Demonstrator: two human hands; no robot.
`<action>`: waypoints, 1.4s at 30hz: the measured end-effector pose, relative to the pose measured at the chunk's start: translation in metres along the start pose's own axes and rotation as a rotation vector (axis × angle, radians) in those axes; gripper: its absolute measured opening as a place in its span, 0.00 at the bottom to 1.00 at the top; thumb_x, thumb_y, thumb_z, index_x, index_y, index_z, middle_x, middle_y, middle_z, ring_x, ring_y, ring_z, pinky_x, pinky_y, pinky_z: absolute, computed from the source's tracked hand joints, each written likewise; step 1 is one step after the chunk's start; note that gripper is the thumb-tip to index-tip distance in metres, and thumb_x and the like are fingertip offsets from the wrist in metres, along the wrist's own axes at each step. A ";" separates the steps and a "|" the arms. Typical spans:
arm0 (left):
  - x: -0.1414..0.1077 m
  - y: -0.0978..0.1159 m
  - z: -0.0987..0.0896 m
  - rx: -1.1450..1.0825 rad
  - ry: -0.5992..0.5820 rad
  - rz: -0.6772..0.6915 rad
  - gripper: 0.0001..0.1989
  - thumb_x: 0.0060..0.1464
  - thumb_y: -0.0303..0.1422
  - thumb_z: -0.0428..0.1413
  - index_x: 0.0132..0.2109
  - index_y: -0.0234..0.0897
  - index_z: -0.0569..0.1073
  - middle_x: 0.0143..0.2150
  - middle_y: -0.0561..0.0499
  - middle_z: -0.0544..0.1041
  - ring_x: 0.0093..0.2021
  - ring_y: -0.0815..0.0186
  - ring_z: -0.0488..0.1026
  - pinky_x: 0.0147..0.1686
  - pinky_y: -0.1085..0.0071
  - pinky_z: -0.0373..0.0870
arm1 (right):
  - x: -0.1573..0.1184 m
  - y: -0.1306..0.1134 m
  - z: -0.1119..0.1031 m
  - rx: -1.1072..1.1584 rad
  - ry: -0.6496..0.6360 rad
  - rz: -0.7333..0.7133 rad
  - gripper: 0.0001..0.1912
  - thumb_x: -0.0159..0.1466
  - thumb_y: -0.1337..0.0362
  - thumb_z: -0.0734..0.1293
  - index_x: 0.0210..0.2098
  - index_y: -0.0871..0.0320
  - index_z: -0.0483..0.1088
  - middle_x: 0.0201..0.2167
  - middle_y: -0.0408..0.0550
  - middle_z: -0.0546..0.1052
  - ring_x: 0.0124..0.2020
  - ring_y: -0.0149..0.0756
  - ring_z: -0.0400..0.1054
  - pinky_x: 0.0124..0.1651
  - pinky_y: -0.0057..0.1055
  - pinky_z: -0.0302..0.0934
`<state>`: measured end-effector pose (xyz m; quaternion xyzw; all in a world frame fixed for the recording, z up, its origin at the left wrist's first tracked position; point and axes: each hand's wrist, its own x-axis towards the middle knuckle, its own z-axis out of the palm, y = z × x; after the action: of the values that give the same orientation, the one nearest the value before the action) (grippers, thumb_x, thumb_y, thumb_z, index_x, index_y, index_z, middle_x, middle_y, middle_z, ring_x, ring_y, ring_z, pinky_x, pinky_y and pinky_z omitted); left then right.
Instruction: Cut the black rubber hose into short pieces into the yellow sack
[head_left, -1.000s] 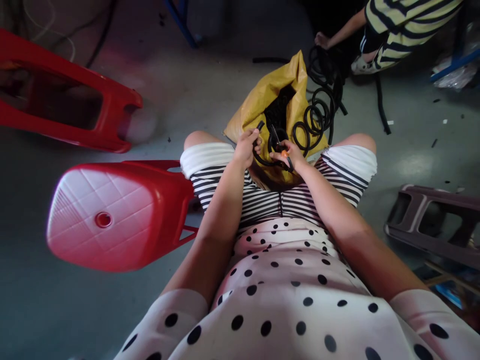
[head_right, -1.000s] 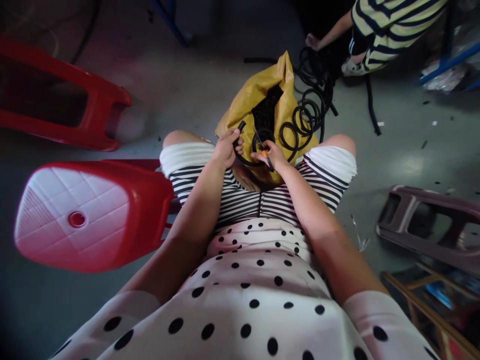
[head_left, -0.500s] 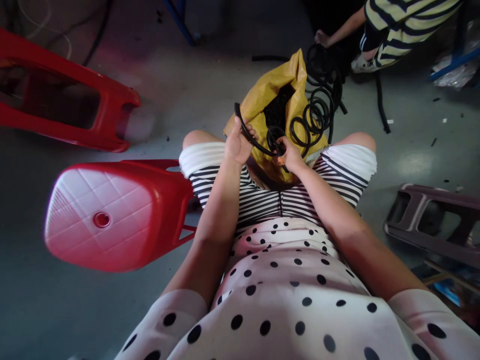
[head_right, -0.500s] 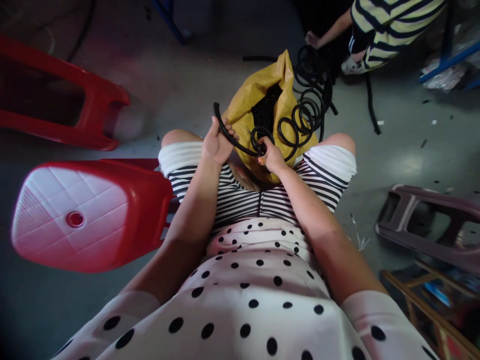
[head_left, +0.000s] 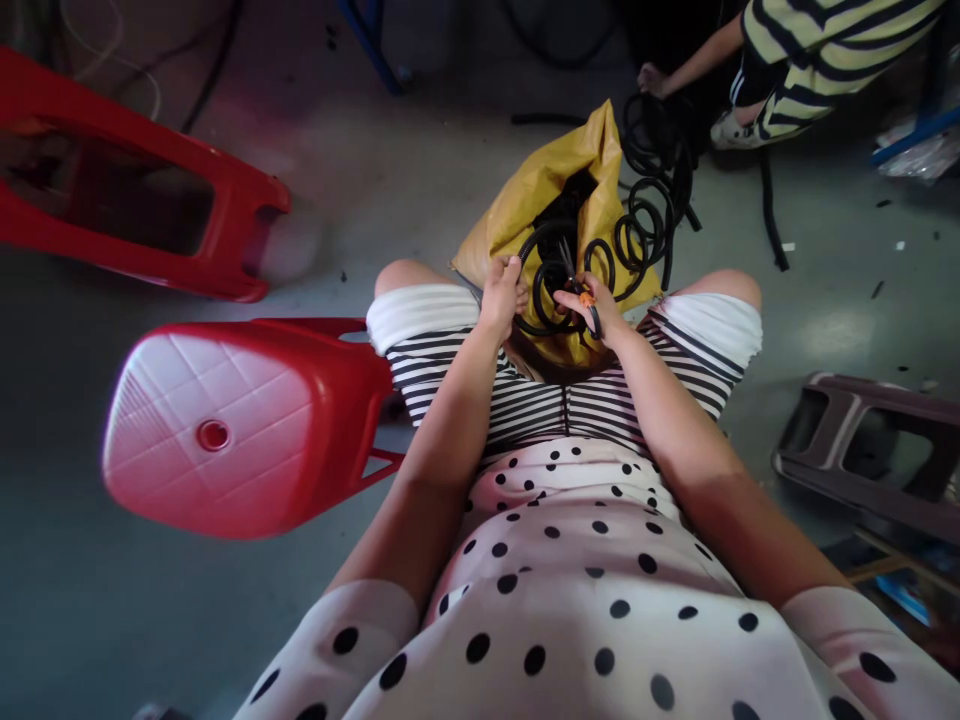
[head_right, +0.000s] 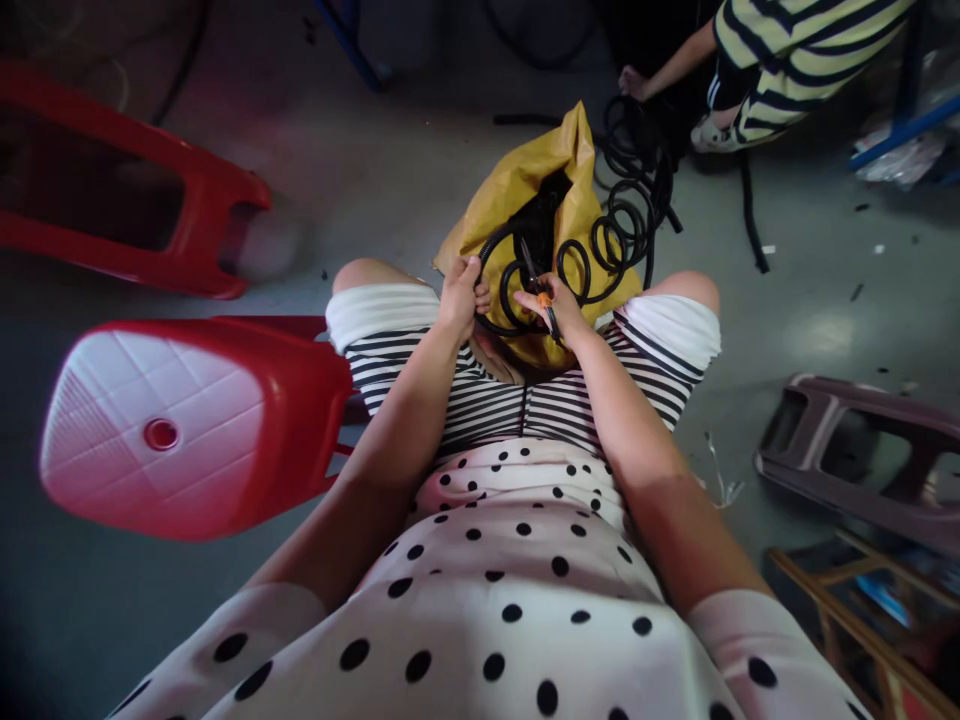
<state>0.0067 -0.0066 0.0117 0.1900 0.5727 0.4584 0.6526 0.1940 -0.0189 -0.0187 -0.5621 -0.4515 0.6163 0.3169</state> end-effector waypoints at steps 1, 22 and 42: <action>0.000 0.000 -0.001 0.015 -0.013 0.008 0.22 0.64 0.53 0.66 0.41 0.43 0.67 0.21 0.63 0.58 0.16 0.76 0.57 0.17 0.79 0.52 | -0.001 0.000 0.000 -0.002 -0.015 0.010 0.37 0.52 0.34 0.82 0.43 0.51 0.66 0.32 0.44 0.77 0.33 0.40 0.76 0.30 0.35 0.73; 0.002 -0.005 -0.009 0.022 -0.061 0.044 0.21 0.62 0.50 0.69 0.42 0.41 0.71 0.24 0.59 0.67 0.18 0.75 0.63 0.20 0.76 0.54 | 0.000 -0.011 0.000 0.025 0.041 0.131 0.33 0.57 0.38 0.80 0.45 0.54 0.67 0.35 0.48 0.79 0.37 0.43 0.78 0.29 0.34 0.65; 0.007 -0.005 -0.006 0.186 -0.077 0.090 0.19 0.60 0.46 0.71 0.42 0.38 0.75 0.26 0.56 0.76 0.23 0.71 0.74 0.30 0.74 0.71 | 0.003 0.000 -0.001 -0.273 0.105 -0.014 0.37 0.53 0.26 0.75 0.34 0.51 0.63 0.24 0.40 0.64 0.27 0.35 0.60 0.31 0.34 0.59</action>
<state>0.0023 -0.0050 0.0023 0.2928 0.5779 0.4245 0.6325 0.1948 -0.0161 -0.0196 -0.6284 -0.5179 0.5165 0.2649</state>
